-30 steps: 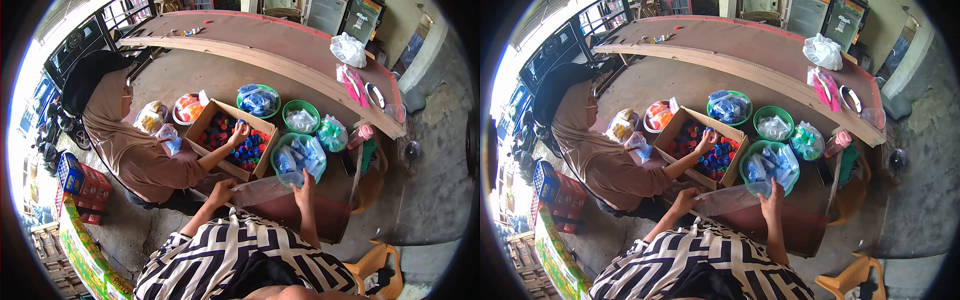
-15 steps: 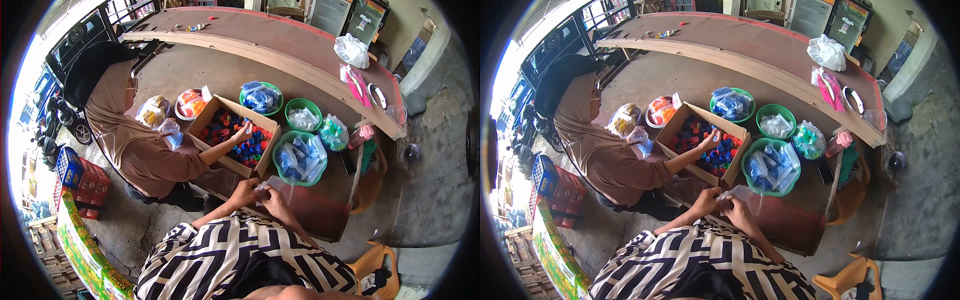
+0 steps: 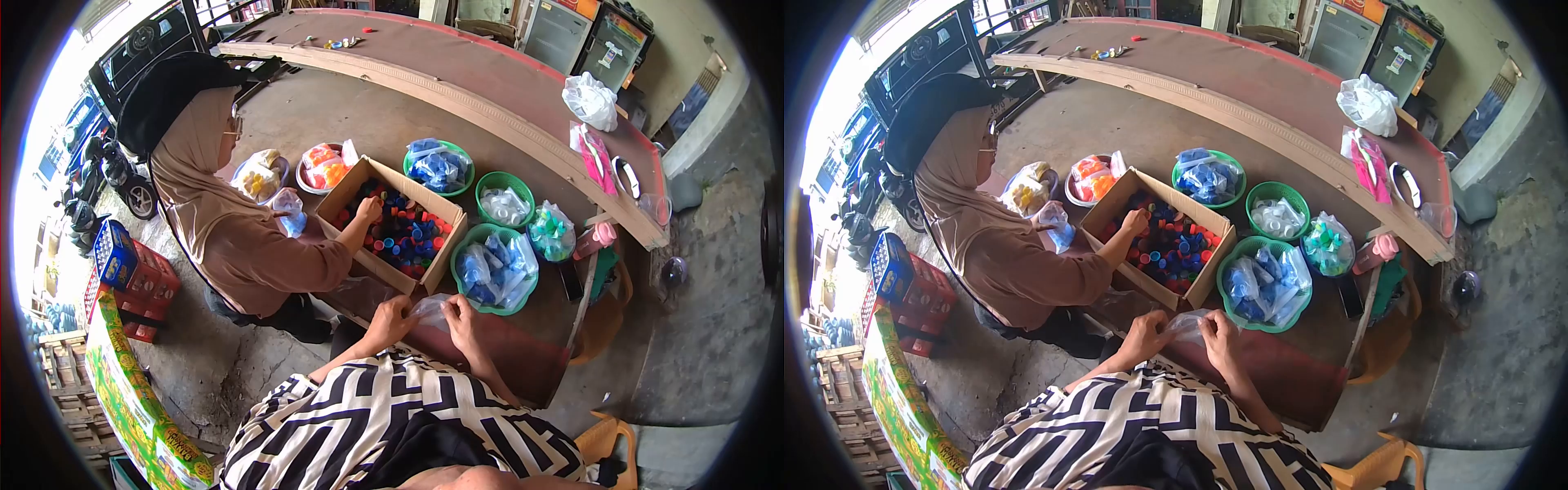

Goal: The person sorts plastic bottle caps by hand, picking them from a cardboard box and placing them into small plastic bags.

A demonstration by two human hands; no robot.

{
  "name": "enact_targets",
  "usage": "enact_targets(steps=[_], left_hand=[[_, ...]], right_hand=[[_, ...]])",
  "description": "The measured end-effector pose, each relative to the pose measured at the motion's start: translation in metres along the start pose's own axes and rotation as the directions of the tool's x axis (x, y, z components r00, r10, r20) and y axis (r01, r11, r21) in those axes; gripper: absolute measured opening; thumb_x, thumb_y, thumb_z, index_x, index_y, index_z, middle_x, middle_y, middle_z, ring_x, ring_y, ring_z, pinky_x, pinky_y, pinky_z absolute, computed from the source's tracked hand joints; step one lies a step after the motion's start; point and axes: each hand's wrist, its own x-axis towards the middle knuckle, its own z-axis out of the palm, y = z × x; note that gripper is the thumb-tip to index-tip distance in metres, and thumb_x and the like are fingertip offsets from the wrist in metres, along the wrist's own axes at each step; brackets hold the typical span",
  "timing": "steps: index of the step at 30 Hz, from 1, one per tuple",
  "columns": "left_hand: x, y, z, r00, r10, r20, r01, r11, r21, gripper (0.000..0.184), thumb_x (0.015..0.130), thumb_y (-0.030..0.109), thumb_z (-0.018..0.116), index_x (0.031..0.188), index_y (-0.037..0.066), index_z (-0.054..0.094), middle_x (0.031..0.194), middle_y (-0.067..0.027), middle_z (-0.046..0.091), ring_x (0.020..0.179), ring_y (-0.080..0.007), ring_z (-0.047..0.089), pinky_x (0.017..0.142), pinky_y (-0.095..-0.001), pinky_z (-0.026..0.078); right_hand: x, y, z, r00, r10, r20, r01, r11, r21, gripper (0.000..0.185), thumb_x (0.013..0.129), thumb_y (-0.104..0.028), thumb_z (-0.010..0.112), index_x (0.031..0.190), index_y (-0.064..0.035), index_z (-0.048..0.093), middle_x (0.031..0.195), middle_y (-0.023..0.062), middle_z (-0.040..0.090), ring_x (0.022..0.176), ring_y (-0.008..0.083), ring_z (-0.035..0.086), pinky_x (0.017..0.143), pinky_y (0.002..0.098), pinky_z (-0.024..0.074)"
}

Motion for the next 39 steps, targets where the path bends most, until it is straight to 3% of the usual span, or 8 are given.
enact_targets(steps=[3, 12, 14, 25, 31, 35, 37, 39], left_hand=[[0.006, 0.001, 0.002, 0.936, 0.207, -0.284, -0.247, 0.962, -0.112, 0.018, 0.078, 0.010, 0.070, 0.091, 0.000, 0.062, 0.077, -0.0123, 0.061, 0.068, -0.0164, 0.058, 0.064, -0.0318, 0.046], [0.001, -0.006, -0.002, 0.983, -0.097, 0.156, 0.173, 0.779, -0.603, 0.008, 0.089, 0.008, 0.058, 0.094, 0.001, 0.059, 0.086, -0.0029, 0.059, 0.076, -0.0111, 0.056, 0.070, -0.0254, 0.046], [-0.003, -0.006, -0.005, 0.924, -0.220, 0.313, 0.376, 0.375, -0.847, 0.006, 0.090, 0.009, 0.057, 0.091, 0.003, 0.059, 0.083, -0.0010, 0.059, 0.076, -0.0104, 0.057, 0.070, -0.0237, 0.045], [-0.011, -0.037, 0.002, 0.883, -0.232, 0.408, 0.468, 0.367, -0.804, 0.014, 0.092, 0.017, 0.053, 0.090, 0.005, 0.060, 0.083, -0.0014, 0.059, 0.082, -0.0127, 0.055, 0.076, -0.0253, 0.041], [-0.008, -0.022, -0.006, 0.857, -0.208, 0.472, 0.487, 0.030, -0.873, 0.020, 0.093, 0.019, 0.049, 0.099, 0.003, 0.059, 0.094, -0.0069, 0.062, 0.089, -0.0192, 0.058, 0.087, -0.0360, 0.042], [-0.016, -0.015, -0.012, 0.885, -0.199, 0.422, 0.454, 0.162, -0.876, 0.016, 0.088, 0.015, 0.059, 0.096, 0.002, 0.057, 0.090, -0.0059, 0.060, 0.085, -0.0161, 0.056, 0.083, -0.0330, 0.043], [-0.014, -0.019, -0.008, 0.949, -0.141, 0.281, 0.299, 0.678, -0.671, 0.021, 0.079, 0.010, 0.070, 0.093, 0.002, 0.056, 0.086, -0.0044, 0.057, 0.081, -0.0124, 0.053, 0.077, -0.0271, 0.042], [-0.012, -0.022, -0.003, 0.959, -0.160, 0.232, 0.277, 0.697, -0.661, 0.029, 0.073, 0.008, 0.076, 0.091, 0.001, 0.055, 0.084, -0.0028, 0.055, 0.078, -0.0102, 0.051, 0.071, -0.0235, 0.040]], right_hand=[[-0.004, -0.011, -0.002, 0.996, 0.062, 0.070, -0.060, 0.998, -0.037, 0.013, 0.084, -0.010, 0.064, 0.086, -0.0004, 0.056, 0.075, 0.0132, 0.060, 0.067, 0.0236, 0.059, 0.063, 0.0344, 0.0466], [-0.022, -0.010, 0.002, 0.912, 0.216, 0.350, -0.157, 0.969, -0.189, 0.020, 0.078, -0.011, 0.064, 0.091, 0.0030, 0.059, 0.074, 0.0145, 0.063, 0.067, 0.0227, 0.062, 0.063, 0.0354, 0.0485], [-0.018, -0.014, 0.000, 0.892, 0.263, 0.367, -0.213, 0.962, -0.171, 0.020, 0.079, -0.011, 0.063, 0.091, 0.0038, 0.059, 0.072, 0.0142, 0.062, 0.064, 0.0221, 0.063, 0.062, 0.0353, 0.0487], [-0.006, 0.013, 0.008, 0.923, 0.207, 0.325, -0.255, 0.960, 0.114, 0.018, 0.088, -0.008, 0.063, 0.101, 0.0018, 0.056, 0.089, 0.0103, 0.063, 0.081, 0.0130, 0.062, 0.063, 0.0271, 0.0530], [-0.011, -0.009, 0.006, 0.826, 0.322, 0.464, -0.463, 0.856, 0.230, 0.020, 0.091, -0.004, 0.059, 0.110, 0.0025, 0.055, 0.099, 0.0102, 0.062, 0.091, 0.0142, 0.061, 0.075, 0.0277, 0.0523], [-0.013, 0.015, 0.009, 0.888, 0.243, 0.390, -0.449, 0.644, 0.619, 0.022, 0.092, -0.002, 0.057, 0.114, 0.0009, 0.053, 0.102, 0.0095, 0.062, 0.092, 0.0137, 0.061, 0.083, 0.0277, 0.0497], [-0.011, 0.008, 0.005, 0.880, 0.266, 0.394, -0.474, 0.562, 0.678, 0.022, 0.092, -0.004, 0.056, 0.114, 0.0000, 0.053, 0.099, 0.0077, 0.062, 0.090, 0.0128, 0.060, 0.082, 0.0258, 0.0482], [-0.009, 0.003, 0.006, 0.888, 0.274, 0.369, -0.460, 0.520, 0.720, 0.021, 0.093, -0.006, 0.056, 0.113, -0.0008, 0.054, 0.092, 0.0049, 0.061, 0.084, 0.0112, 0.059, 0.078, 0.0249, 0.0476]])
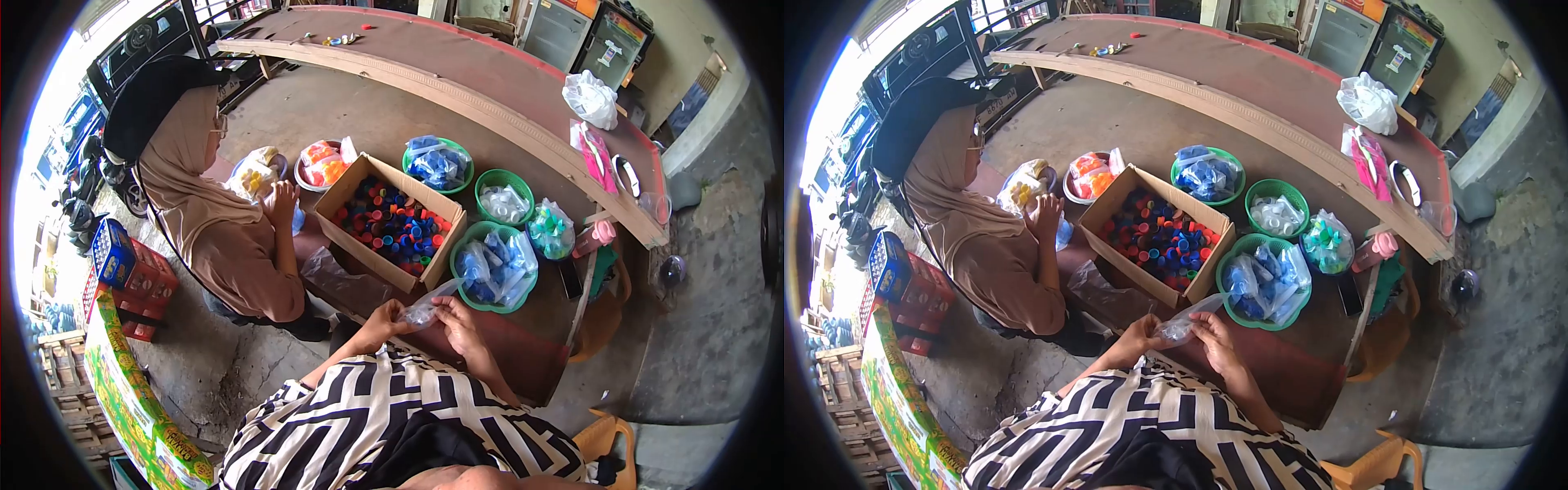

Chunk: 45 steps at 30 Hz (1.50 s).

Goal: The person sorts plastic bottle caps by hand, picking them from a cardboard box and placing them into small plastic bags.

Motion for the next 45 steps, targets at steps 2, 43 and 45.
enact_targets(steps=[2, 43, 45], left_hand=[[0.002, -0.005, -0.002, 0.993, 0.090, -0.076, -0.073, 0.976, 0.203, 0.028, 0.074, 0.010, 0.073, 0.093, 0.001, 0.054, 0.081, -0.0049, 0.056, 0.072, -0.0127, 0.052, 0.064, -0.0272, 0.043], [-0.025, 0.019, -0.016, 0.875, 0.484, -0.008, -0.311, 0.575, 0.756, 0.051, 0.065, -0.002, 0.059, 0.115, 0.000, 0.061, 0.124, -0.0099, 0.058, 0.101, -0.0300, 0.063, 0.086, -0.0367, 0.051], [-0.032, 0.026, -0.030, 0.897, 0.437, -0.070, -0.246, 0.624, 0.741, 0.051, 0.064, -0.002, 0.059, 0.116, -0.001, 0.061, 0.123, -0.0096, 0.058, 0.100, -0.0267, 0.064, 0.085, -0.0351, 0.051]], right_hand=[[0.002, 0.006, -0.002, 1.000, -0.008, 0.019, 0.009, 0.999, -0.044, 0.021, 0.094, -0.009, 0.056, 0.113, -0.0014, 0.054, 0.090, 0.0036, 0.059, 0.081, 0.0111, 0.057, 0.076, 0.0257, 0.0474], [0.042, -0.006, 0.028, 0.962, -0.057, 0.268, 0.251, 0.576, -0.778, 0.044, 0.078, -0.012, 0.072, 0.118, -0.0046, 0.057, 0.100, 0.0102, 0.063, 0.087, 0.0187, 0.062, 0.077, 0.0313, 0.0499], [0.060, -0.026, 0.032, 0.974, -0.034, 0.225, 0.205, 0.565, -0.799, 0.033, 0.087, -0.020, 0.068, 0.113, -0.0007, 0.060, 0.092, 0.0089, 0.065, 0.081, 0.0151, 0.062, 0.074, 0.0296, 0.0503]])
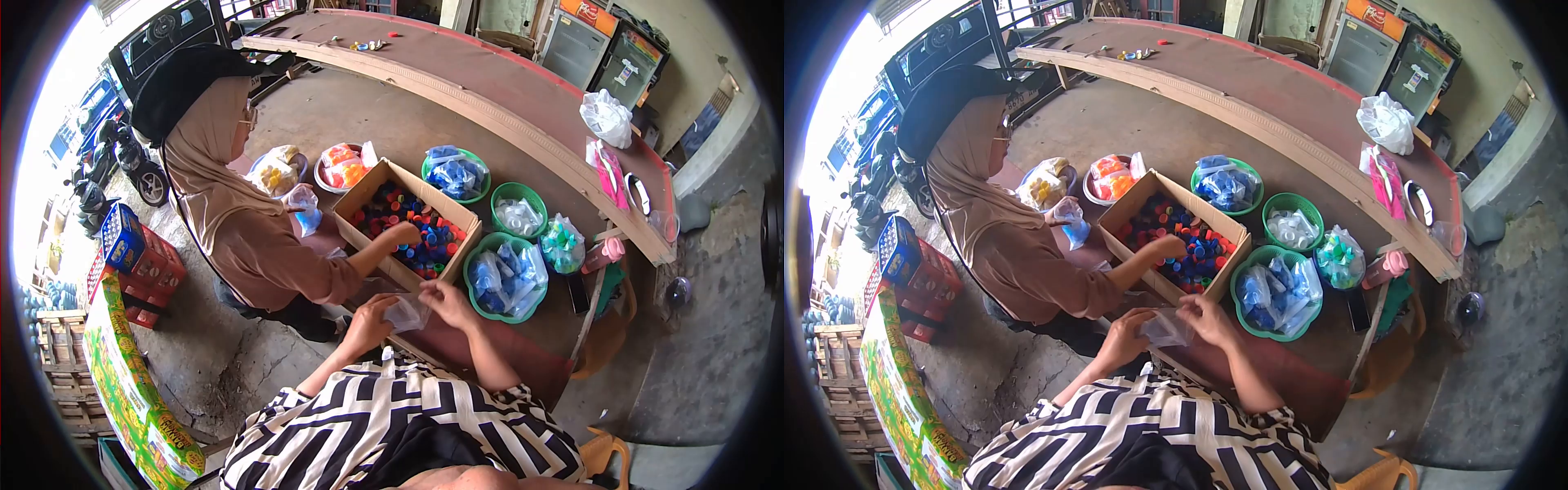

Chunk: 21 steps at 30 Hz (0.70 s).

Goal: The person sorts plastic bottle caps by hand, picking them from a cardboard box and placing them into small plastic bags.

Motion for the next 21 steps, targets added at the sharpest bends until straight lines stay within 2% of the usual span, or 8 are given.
enact_targets(steps=[2, 6, 10, 13, 15, 18, 19, 21], left_hand=[[-0.001, 0.008, -0.019, 0.990, -0.138, 0.014, 0.138, 0.990, -0.018, 0.049, 0.065, -0.005, 0.059, 0.115, -0.003, 0.061, 0.123, -0.0100, 0.058, 0.093, -0.0197, 0.066, 0.076, -0.0301, 0.055], [-0.009, -0.007, -0.034, 0.984, -0.153, -0.095, 0.141, 0.983, -0.121, 0.047, 0.067, -0.008, 0.055, 0.114, -0.006, 0.061, 0.124, -0.0116, 0.056, 0.087, -0.0212, 0.067, 0.063, -0.0263, 0.059], [-0.014, -0.003, -0.043, 0.968, -0.205, -0.146, 0.181, 0.970, -0.163, 0.047, 0.068, -0.008, 0.054, 0.114, -0.006, 0.061, 0.125, -0.0113, 0.056, 0.087, -0.0205, 0.067, 0.064, -0.0269, 0.059], [-0.014, 0.002, -0.046, 0.952, -0.243, -0.188, 0.204, 0.957, -0.207, 0.046, 0.068, -0.008, 0.053, 0.113, -0.007, 0.060, 0.126, -0.0115, 0.056, 0.087, -0.0199, 0.067, 0.063, -0.0273, 0.059], [-0.018, -0.001, -0.042, 0.929, -0.294, -0.224, 0.231, 0.934, -0.271, 0.046, 0.067, 0.002, 0.058, 0.113, -0.005, 0.062, 0.120, -0.0117, 0.061, 0.078, -0.0206, 0.066, 0.070, -0.0278, 0.052], [-0.017, -0.001, -0.042, 0.924, -0.304, -0.231, 0.248, 0.938, -0.241, 0.047, 0.067, 0.001, 0.056, 0.113, -0.006, 0.061, 0.124, -0.0117, 0.060, 0.080, -0.0194, 0.066, 0.069, -0.0268, 0.053], [-0.016, 0.008, -0.045, 0.911, -0.355, -0.209, 0.298, 0.918, -0.261, 0.047, 0.067, 0.000, 0.055, 0.114, -0.006, 0.060, 0.126, -0.0116, 0.059, 0.081, -0.0192, 0.067, 0.070, -0.0269, 0.053], [-0.015, 0.001, -0.041, 0.911, -0.325, -0.254, 0.253, 0.927, -0.277, 0.047, 0.067, 0.000, 0.055, 0.114, -0.007, 0.060, 0.126, -0.0115, 0.059, 0.080, -0.0191, 0.067, 0.069, -0.0271, 0.053]], right_hand=[[0.028, 0.022, -0.010, 0.988, -0.071, -0.140, 0.058, 0.994, -0.098, 0.028, 0.085, -0.015, 0.067, 0.107, 0.0003, 0.062, 0.092, 0.0112, 0.064, 0.082, 0.0197, 0.064, 0.074, 0.0312, 0.0514], [0.086, 0.061, -0.031, 0.950, -0.185, -0.250, 0.123, 0.962, -0.244, 0.017, 0.081, -0.001, 0.061, 0.098, 0.0016, 0.062, 0.090, 0.0150, 0.060, 0.084, 0.0256, 0.064, 0.077, 0.0342, 0.0516], [0.134, 0.098, -0.040, 0.942, -0.231, -0.242, 0.100, 0.884, -0.456, 0.018, 0.080, 0.003, 0.056, 0.096, 0.0005, 0.063, 0.097, 0.0186, 0.061, 0.088, 0.0321, 0.063, 0.081, 0.0400, 0.0508], [0.166, 0.117, -0.041, 0.970, -0.159, -0.182, 0.021, 0.804, -0.594, 0.021, 0.078, 0.001, 0.054, 0.097, -0.0010, 0.063, 0.100, 0.0205, 0.061, 0.094, 0.0363, 0.061, 0.085, 0.0445, 0.0491], [0.179, 0.123, -0.037, 0.984, 0.140, -0.113, -0.173, 0.578, -0.797, 0.024, 0.079, -0.002, 0.053, 0.100, -0.0026, 0.064, 0.105, 0.0214, 0.062, 0.102, 0.0372, 0.060, 0.090, 0.0457, 0.0477], [0.181, 0.089, -0.029, 0.854, 0.450, -0.262, -0.498, 0.556, -0.665, 0.027, 0.087, -0.011, 0.050, 0.109, -0.0039, 0.065, 0.135, 0.0169, 0.049, 0.125, 0.0315, 0.048, 0.103, 0.0439, 0.0406], [0.178, 0.078, -0.029, 0.860, 0.442, -0.255, -0.487, 0.558, -0.673, 0.027, 0.087, -0.011, 0.050, 0.109, -0.0039, 0.065, 0.135, 0.0169, 0.049, 0.125, 0.0315, 0.048, 0.103, 0.0439, 0.0406], [0.170, 0.065, -0.029, 0.874, 0.478, -0.086, -0.292, 0.377, -0.879, 0.028, 0.087, -0.011, 0.052, 0.111, -0.0044, 0.065, 0.135, 0.0147, 0.050, 0.126, 0.0286, 0.047, 0.103, 0.0412, 0.0401]])
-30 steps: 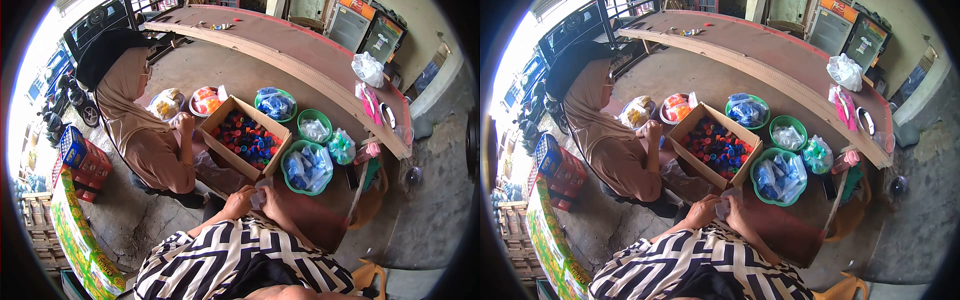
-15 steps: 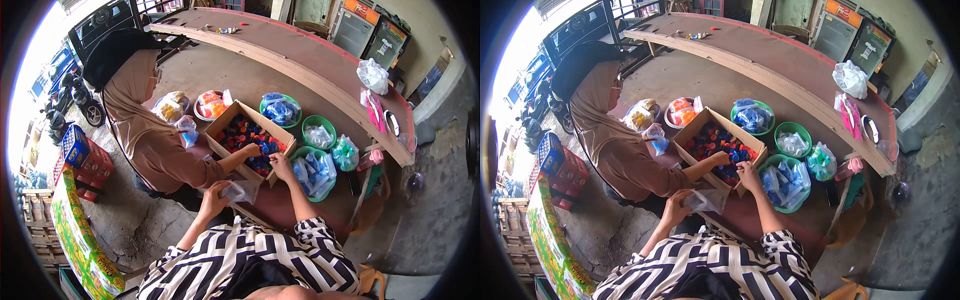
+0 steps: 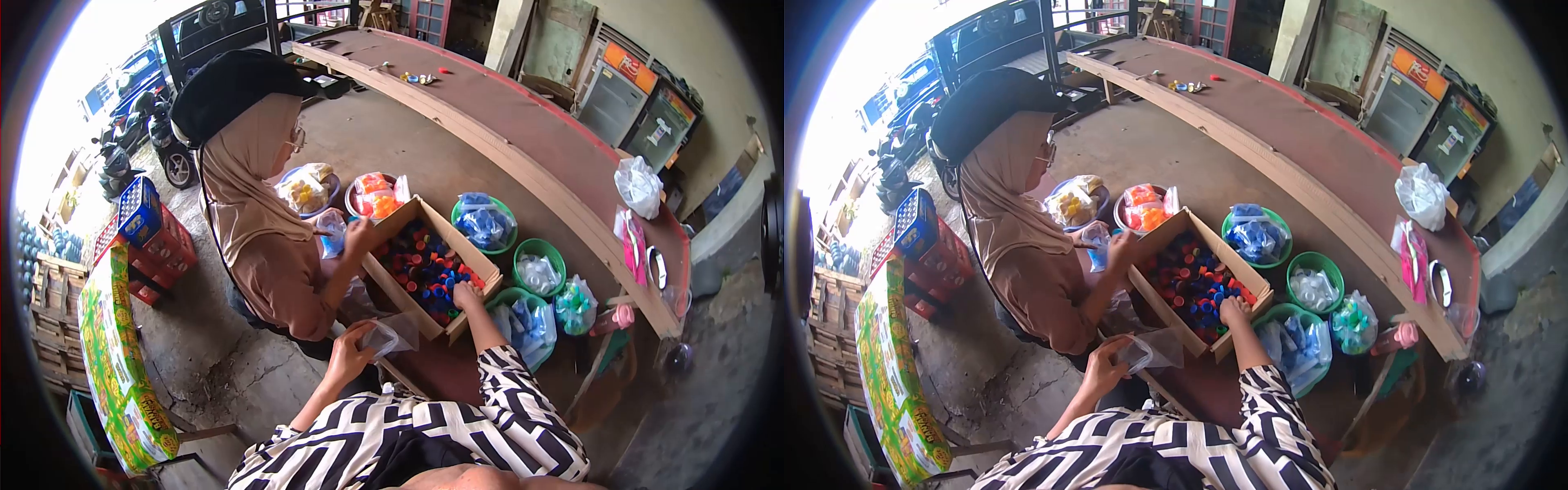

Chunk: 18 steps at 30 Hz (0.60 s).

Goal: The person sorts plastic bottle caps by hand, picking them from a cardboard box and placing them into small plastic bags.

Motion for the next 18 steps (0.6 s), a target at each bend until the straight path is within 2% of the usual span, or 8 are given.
enact_targets(steps=[6, 9, 11, 12, 14, 15, 16, 18], left_hand=[[0.004, 0.002, 0.004, 0.998, 0.029, -0.057, -0.031, 0.999, -0.020, 0.047, 0.067, -0.002, 0.054, 0.114, -0.007, 0.059, 0.128, -0.0113, 0.058, 0.076, -0.0194, 0.068, 0.067, -0.0279, 0.054], [0.008, 0.011, 0.001, 0.997, 0.025, -0.080, -0.026, 0.999, -0.021, 0.048, 0.067, -0.002, 0.054, 0.114, -0.006, 0.059, 0.128, -0.0112, 0.058, 0.077, -0.0203, 0.069, 0.067, -0.0282, 0.054], [0.009, 0.010, 0.000, 0.995, 0.023, -0.093, -0.023, 1.000, -0.005, 0.048, 0.067, -0.002, 0.055, 0.115, -0.006, 0.059, 0.128, -0.0111, 0.058, 0.077, -0.0209, 0.069, 0.068, -0.0283, 0.054], [0.011, 0.003, 0.000, 0.998, 0.062, -0.013, -0.062, 0.998, -0.022, 0.048, 0.067, -0.002, 0.056, 0.115, -0.005, 0.059, 0.127, -0.0111, 0.057, 0.078, -0.0214, 0.069, 0.068, -0.0285, 0.054], [0.011, 0.004, -0.002, 0.992, 0.108, 0.059, -0.105, 0.994, -0.041, 0.048, 0.067, -0.002, 0.056, 0.115, -0.005, 0.059, 0.127, -0.0110, 0.057, 0.080, -0.0219, 0.069, 0.068, -0.0288, 0.054], [0.010, 0.012, -0.003, 0.991, 0.109, 0.073, -0.108, 0.994, -0.014, 0.048, 0.067, -0.002, 0.057, 0.115, -0.004, 0.060, 0.127, -0.0111, 0.057, 0.081, -0.0224, 0.069, 0.068, -0.0290, 0.054], [0.009, 0.018, -0.002, 0.990, 0.111, 0.088, -0.113, 0.994, 0.012, 0.048, 0.067, -0.002, 0.057, 0.116, -0.004, 0.060, 0.127, -0.0111, 0.057, 0.082, -0.0229, 0.069, 0.069, -0.0291, 0.054], [0.011, 0.022, -0.002, 0.987, 0.129, 0.095, -0.132, 0.991, 0.031, 0.049, 0.067, -0.002, 0.057, 0.116, -0.004, 0.060, 0.126, -0.0112, 0.057, 0.084, -0.0230, 0.068, 0.070, -0.0294, 0.054]], right_hand=[[0.015, 0.009, 0.022, 0.999, -0.014, -0.037, 0.015, 1.000, 0.020, 0.031, 0.081, -0.010, 0.060, 0.111, -0.0046, 0.065, 0.130, 0.0114, 0.055, 0.123, 0.0304, 0.049, 0.103, 0.0404, 0.0397], [0.021, 0.012, 0.028, 0.983, 0.027, -0.182, -0.007, 0.995, 0.104, 0.029, 0.076, -0.018, 0.070, 0.104, -0.0129, 0.070, 0.125, 0.0118, 0.056, 0.116, 0.0333, 0.054, 0.098, 0.0473, 0.0433], [-0.004, 0.009, 0.005, 0.964, -0.125, -0.234, 0.155, 0.981, 0.115, 0.032, 0.070, -0.024, 0.077, 0.098, -0.0119, 0.070, 0.116, 0.0109, 0.060, 0.109, 0.0291, 0.057, 0.094, 0.0455, 0.0458], [0.002, 0.011, 0.011, 0.964, -0.128, -0.233, 0.158, 0.981, 0.114, 0.032, 0.070, -0.024, 0.077, 0.098, -0.0119, 0.070, 0.116, 0.0109, 0.060, 0.109, 0.0291, 0.057, 0.094, 0.0455, 0.0458], [0.028, 0.023, 0.033, 0.868, -0.236, -0.436, 0.381, 0.881, 0.282, 0.032, 0.068, -0.026, 0.079, 0.095, -0.0122, 0.069, 0.104, 0.0090, 0.064, 0.102, 0.0265, 0.060, 0.089, 0.0438, 0.0476], [0.017, 0.020, 0.030, 0.791, -0.214, -0.574, 0.456, 0.831, 0.318, 0.025, 0.070, -0.020, 0.078, 0.089, -0.0085, 0.066, 0.091, 0.0090, 0.066, 0.094, 0.0235, 0.062, 0.082, 0.0382, 0.0490], [0.007, 0.020, 0.027, 0.787, -0.216, -0.578, 0.459, 0.831, 0.315, 0.025, 0.070, -0.020, 0.078, 0.089, -0.0085, 0.066, 0.091, 0.0090, 0.066, 0.094, 0.0235, 0.062, 0.082, 0.0382, 0.0490], [-0.011, 0.020, 0.023, 0.834, -0.143, -0.533, 0.508, 0.578, 0.639, 0.027, 0.070, -0.014, 0.078, 0.089, -0.0041, 0.062, 0.091, 0.0129, 0.064, 0.085, 0.0253, 0.063, 0.076, 0.0373, 0.0499]])
